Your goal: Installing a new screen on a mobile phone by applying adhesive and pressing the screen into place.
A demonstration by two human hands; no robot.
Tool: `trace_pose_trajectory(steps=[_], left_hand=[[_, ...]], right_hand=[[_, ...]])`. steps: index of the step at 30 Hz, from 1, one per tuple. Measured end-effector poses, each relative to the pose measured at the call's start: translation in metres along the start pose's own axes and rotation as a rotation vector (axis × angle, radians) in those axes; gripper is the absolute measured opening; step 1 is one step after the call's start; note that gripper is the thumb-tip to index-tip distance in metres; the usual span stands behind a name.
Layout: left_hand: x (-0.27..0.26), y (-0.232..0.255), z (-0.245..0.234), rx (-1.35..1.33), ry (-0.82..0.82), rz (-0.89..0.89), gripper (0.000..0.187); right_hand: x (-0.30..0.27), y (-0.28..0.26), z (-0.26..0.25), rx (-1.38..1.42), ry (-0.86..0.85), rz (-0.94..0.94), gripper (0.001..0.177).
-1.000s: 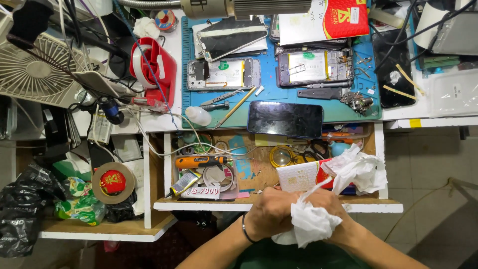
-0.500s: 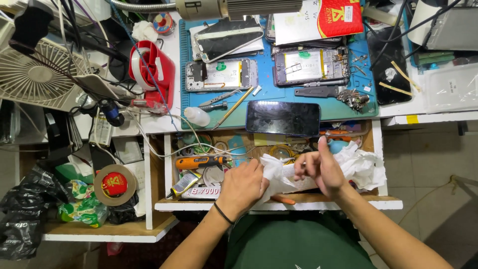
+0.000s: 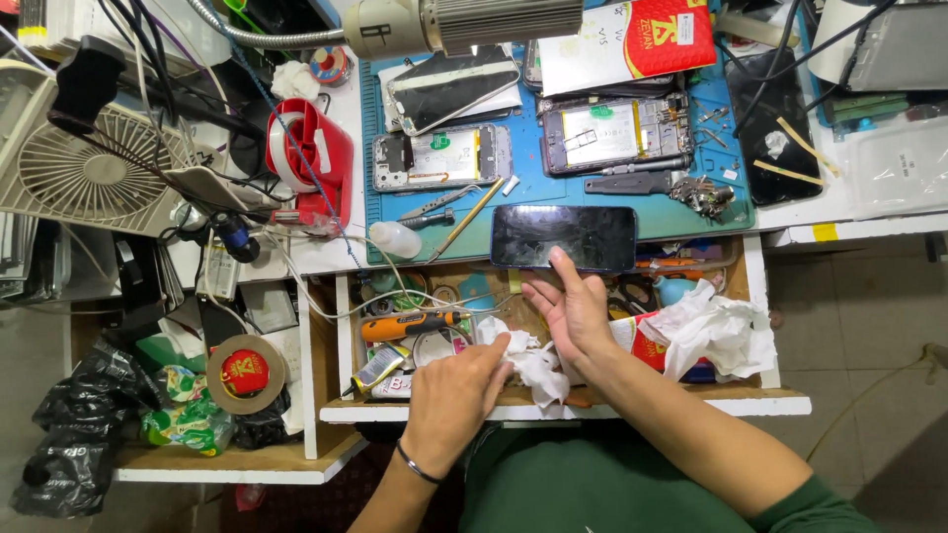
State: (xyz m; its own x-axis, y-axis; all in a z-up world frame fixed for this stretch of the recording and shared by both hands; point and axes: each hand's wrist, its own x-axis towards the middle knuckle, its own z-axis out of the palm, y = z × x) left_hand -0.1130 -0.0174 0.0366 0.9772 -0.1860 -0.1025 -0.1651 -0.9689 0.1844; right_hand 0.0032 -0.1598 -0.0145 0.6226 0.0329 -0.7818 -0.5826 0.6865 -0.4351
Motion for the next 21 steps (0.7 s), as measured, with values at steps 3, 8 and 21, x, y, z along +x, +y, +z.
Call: trace_pose_trajectory(steps=[3,8,21], left_hand=[[-0.001,-0.009,-0.018,-0.028,0.06,-0.028,0.033],[-0.006,-0.028,-0.014,-0.269,0.126,-0.021,0.046],[0.012,0.022,0.034,-0.685,0.237,0.19,0.044]], right_hand=[[0.009,0.007,-0.002,0.068,0.039,-0.07,0.042],[0.015,0.01,-0.022,0.066,-0.099,-0.212,0.019],[-0.024,-0.091,-0.127,-0.4,-0.462,-0.441,0.039]])
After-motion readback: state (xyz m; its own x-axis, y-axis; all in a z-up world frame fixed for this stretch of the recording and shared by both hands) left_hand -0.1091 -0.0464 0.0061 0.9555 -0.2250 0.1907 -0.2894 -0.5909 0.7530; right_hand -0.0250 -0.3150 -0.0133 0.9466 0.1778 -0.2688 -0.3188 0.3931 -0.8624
